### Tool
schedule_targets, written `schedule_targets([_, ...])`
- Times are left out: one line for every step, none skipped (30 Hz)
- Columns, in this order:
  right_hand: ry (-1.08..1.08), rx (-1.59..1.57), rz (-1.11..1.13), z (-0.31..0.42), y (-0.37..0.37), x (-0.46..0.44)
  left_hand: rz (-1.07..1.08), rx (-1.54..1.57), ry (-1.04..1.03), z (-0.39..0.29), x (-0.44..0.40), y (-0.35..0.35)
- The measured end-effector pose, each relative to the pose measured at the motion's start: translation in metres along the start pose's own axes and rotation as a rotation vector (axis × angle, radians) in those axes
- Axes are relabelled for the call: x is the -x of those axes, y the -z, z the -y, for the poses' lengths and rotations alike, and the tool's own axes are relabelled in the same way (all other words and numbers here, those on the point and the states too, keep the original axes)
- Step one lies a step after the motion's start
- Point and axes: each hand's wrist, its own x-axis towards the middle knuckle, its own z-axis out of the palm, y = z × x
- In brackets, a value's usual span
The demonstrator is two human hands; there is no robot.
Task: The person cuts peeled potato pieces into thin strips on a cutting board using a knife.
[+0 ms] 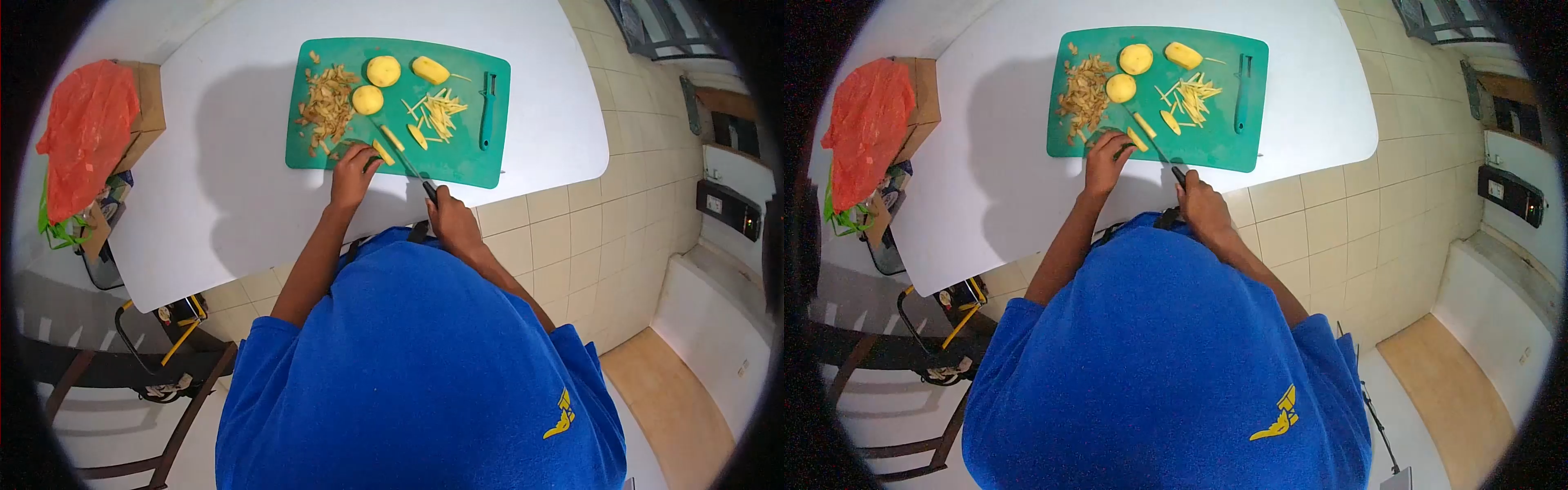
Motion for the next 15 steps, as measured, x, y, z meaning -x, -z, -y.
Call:
schedule_targets([0.001, -0.011, -0.019, -0.002, -0.001, 0.000, 0.000, -0.003, 0.009, -0.001, 0.000, 0.000])
schedule_targets([0.004, -0.023, -0.036, -0.003, -0.001, -0.001, -0.002, -0.007, 0.020, -0.001, 0.000, 0.001])
schedule_targets([-0.003, -0.013, -0.017, -0.004, -0.001, 0.001, -0.001, -0.012, 0.020, -0.001, 0.002, 0.002])
schedule_targets([-0.013, -0.005, -0.003, -0.005, 0.000, 0.002, 0.004, -0.016, 0.014, -0.002, 0.003, 0.003])
schedule_targets([-0.023, 0.005, 0.005, -0.005, 0.001, 0.002, 0.005, -0.018, 0.003, -0.003, 0.000, 0.004])
schedule_targets([-0.006, -0.006, -0.016, -0.006, 0.003, 0.001, 0.004, -0.021, 0.002, -0.002, -0.002, 0.004])
schedule_targets([0.008, -0.018, -0.034, -0.007, 0.002, 0.003, 0.007, -0.023, 0.004, -0.002, -0.001, 0.003])
schedule_targets([0.021, -0.032, -0.052, -0.007, 0.001, 0.005, 0.010, -0.025, 0.005, -0.001, -0.001, 0.003])
schedule_targets([0.020, -0.026, -0.033, -0.007, 0.001, 0.005, 0.011, -0.009, 0.011, -0.002, -0.001, 0.003])
schedule_targets([0.018, -0.021, -0.012, -0.007, 0.000, 0.005, 0.013, 0.006, 0.018, -0.002, -0.001, 0.003])
schedule_targets([0.015, -0.018, 0.009, -0.006, -0.001, 0.006, 0.017, 0.021, 0.025, -0.001, 0.000, 0.003])
schedule_targets([0.016, -0.026, 0.019, -0.002, -0.002, 0.008, 0.014, 0.015, 0.014, 0.000, 0.000, 0.002])
schedule_targets([0.016, -0.033, 0.031, 0.002, -0.002, 0.011, 0.011, 0.011, 0.004, 0.002, 0.000, 0.001])
schedule_targets([0.017, -0.039, 0.042, 0.006, -0.002, 0.012, 0.006, 0.008, -0.006, 0.004, 0.000, 0.000])
schedule_targets([0.007, -0.039, 0.057, 0.008, -0.001, 0.011, 0.010, 0.020, 0.002, 0.003, 0.000, 0.000])
